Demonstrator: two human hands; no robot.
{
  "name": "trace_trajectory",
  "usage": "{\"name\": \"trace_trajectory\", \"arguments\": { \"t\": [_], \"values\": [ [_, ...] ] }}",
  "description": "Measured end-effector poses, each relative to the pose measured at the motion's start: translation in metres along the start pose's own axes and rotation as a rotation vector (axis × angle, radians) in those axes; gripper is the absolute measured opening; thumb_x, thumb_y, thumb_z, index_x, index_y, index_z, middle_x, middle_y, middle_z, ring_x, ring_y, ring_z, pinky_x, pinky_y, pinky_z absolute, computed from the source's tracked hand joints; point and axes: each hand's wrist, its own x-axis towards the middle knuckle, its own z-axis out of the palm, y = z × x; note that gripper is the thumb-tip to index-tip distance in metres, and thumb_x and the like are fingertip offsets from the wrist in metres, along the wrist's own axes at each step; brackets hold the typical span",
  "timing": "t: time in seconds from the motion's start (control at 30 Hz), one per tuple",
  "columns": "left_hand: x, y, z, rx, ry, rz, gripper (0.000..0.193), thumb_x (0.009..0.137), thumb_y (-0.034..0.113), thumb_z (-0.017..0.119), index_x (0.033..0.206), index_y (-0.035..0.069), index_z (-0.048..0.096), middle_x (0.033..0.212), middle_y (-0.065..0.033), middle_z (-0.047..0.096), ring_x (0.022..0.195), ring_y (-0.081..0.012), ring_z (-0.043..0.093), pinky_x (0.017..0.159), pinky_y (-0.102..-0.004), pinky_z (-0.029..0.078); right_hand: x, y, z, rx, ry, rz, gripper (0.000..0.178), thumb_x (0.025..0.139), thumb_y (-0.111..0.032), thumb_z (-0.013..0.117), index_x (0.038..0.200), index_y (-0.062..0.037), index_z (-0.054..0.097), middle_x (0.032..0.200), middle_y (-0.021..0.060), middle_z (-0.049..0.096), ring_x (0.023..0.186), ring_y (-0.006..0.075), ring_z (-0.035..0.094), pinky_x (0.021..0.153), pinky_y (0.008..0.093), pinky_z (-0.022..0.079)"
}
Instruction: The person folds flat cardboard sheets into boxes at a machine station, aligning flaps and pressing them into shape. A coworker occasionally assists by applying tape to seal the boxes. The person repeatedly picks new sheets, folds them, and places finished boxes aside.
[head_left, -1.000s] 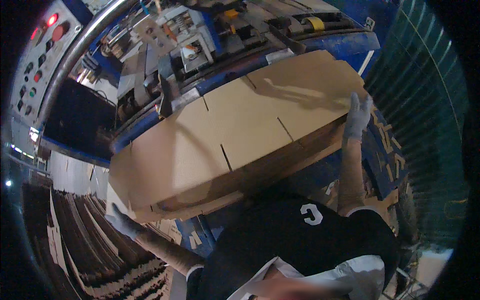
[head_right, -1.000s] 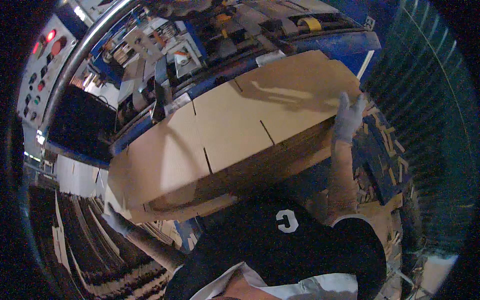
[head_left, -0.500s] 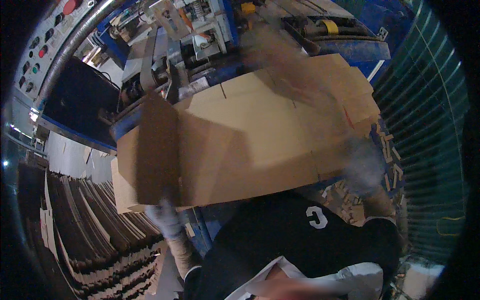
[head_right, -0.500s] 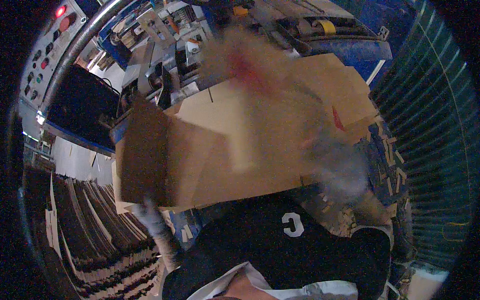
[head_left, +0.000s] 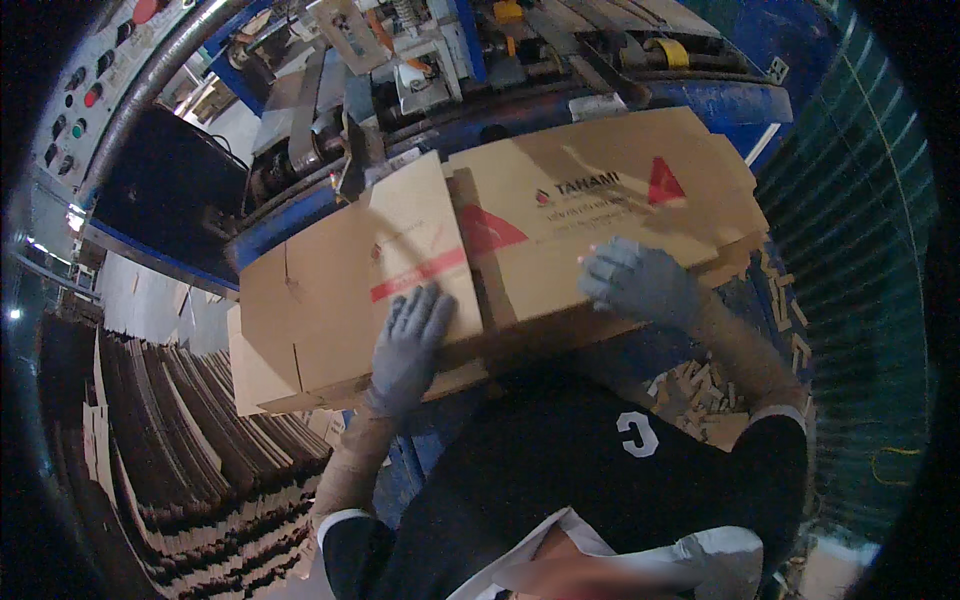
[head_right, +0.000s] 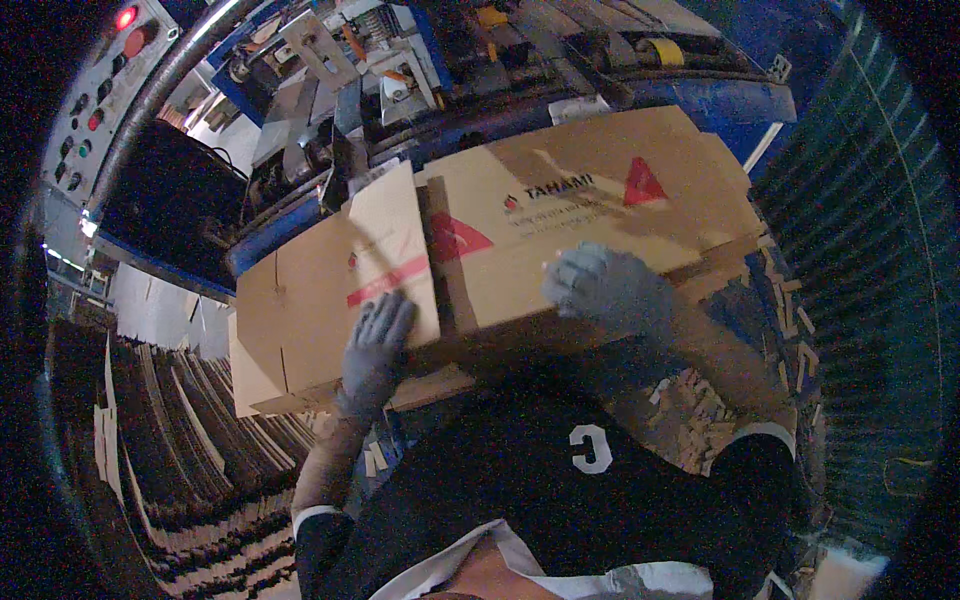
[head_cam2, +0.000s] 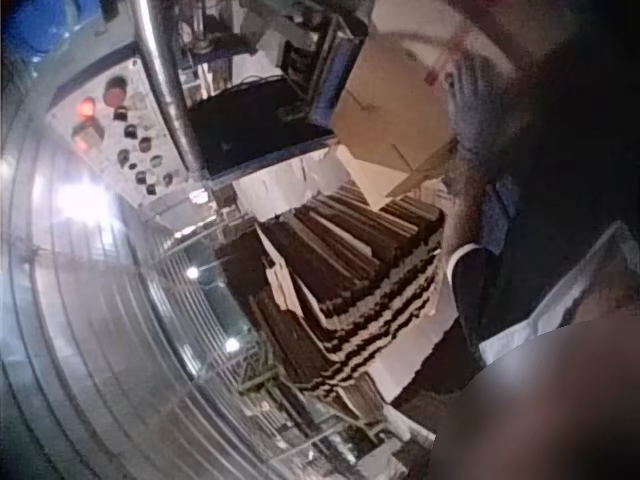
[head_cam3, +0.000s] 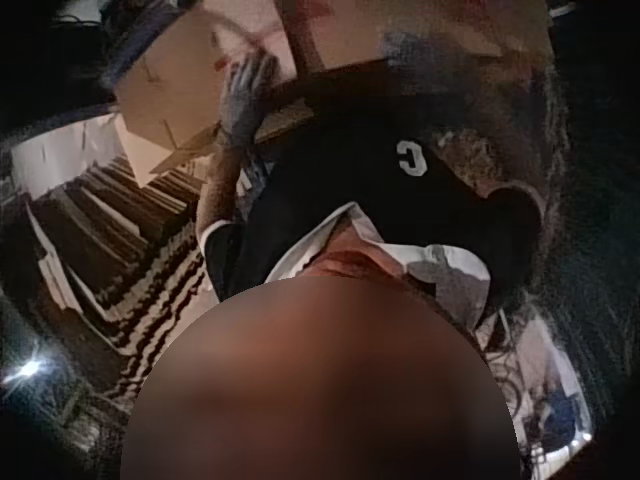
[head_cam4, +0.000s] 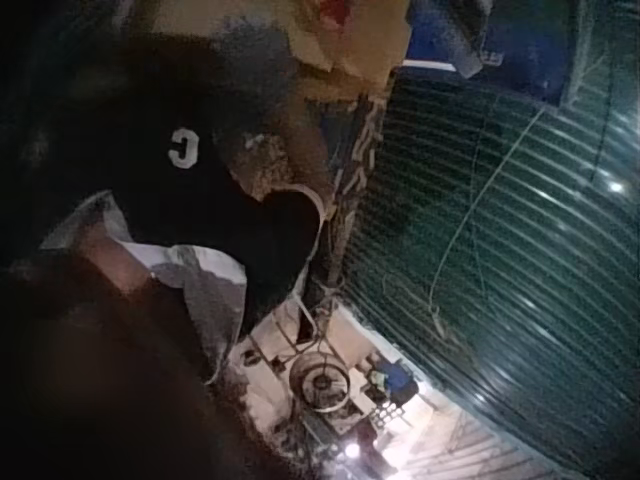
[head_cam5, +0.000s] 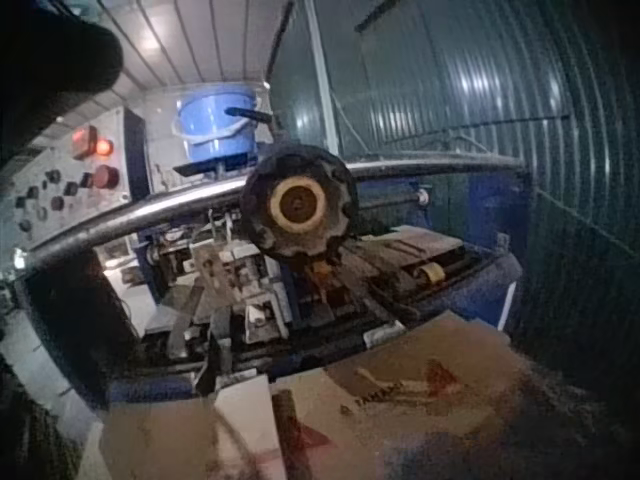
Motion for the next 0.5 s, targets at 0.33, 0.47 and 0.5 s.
{"name": "trace_trajectory", "arguments": {
  "t": [0.33,0.47,0.5],
  "values": [
    [0.109,-0.106,0.042,-0.065,0.440,0.015,0.060,0.079,0.006,0.053,0.138,0.004,0.040,0.141,-0.0201,0.042,0.131,-0.0360,0.041,0.109,-0.0501,0.031,0.066,0.121,0.033,0.083,0.190,0.233,0.062,0.087,-0.052,0.052,0.127,-0.0046,0.054,0.130,0.0168,0.054,0.124,0.0359,0.046,0.104,0.0470,0.037],
    [0.163,-0.123,0.045,0.318,0.293,-0.309,0.067,0.082,0.011,0.054,0.144,0.003,0.029,0.146,-0.0225,0.033,0.134,-0.0383,0.035,0.110,-0.0530,0.025,0.122,0.151,0.058,-0.001,0.078,0.508,0.053,0.086,-0.039,0.059,0.128,-0.0076,0.054,0.135,0.0169,0.051,0.122,0.0363,0.048,0.101,0.0437,0.040],
    [0.172,-0.118,0.044,0.369,0.260,-0.431,0.068,0.083,0.012,0.053,0.145,0.003,0.027,0.148,-0.0231,0.031,0.135,-0.0390,0.033,0.111,-0.0533,0.024,0.134,0.152,0.063,-0.021,0.096,0.555,0.053,0.085,-0.037,0.059,0.129,-0.0074,0.053,0.135,0.0170,0.051,0.121,0.0362,0.049,0.099,0.0438,0.041]
  ]
}}
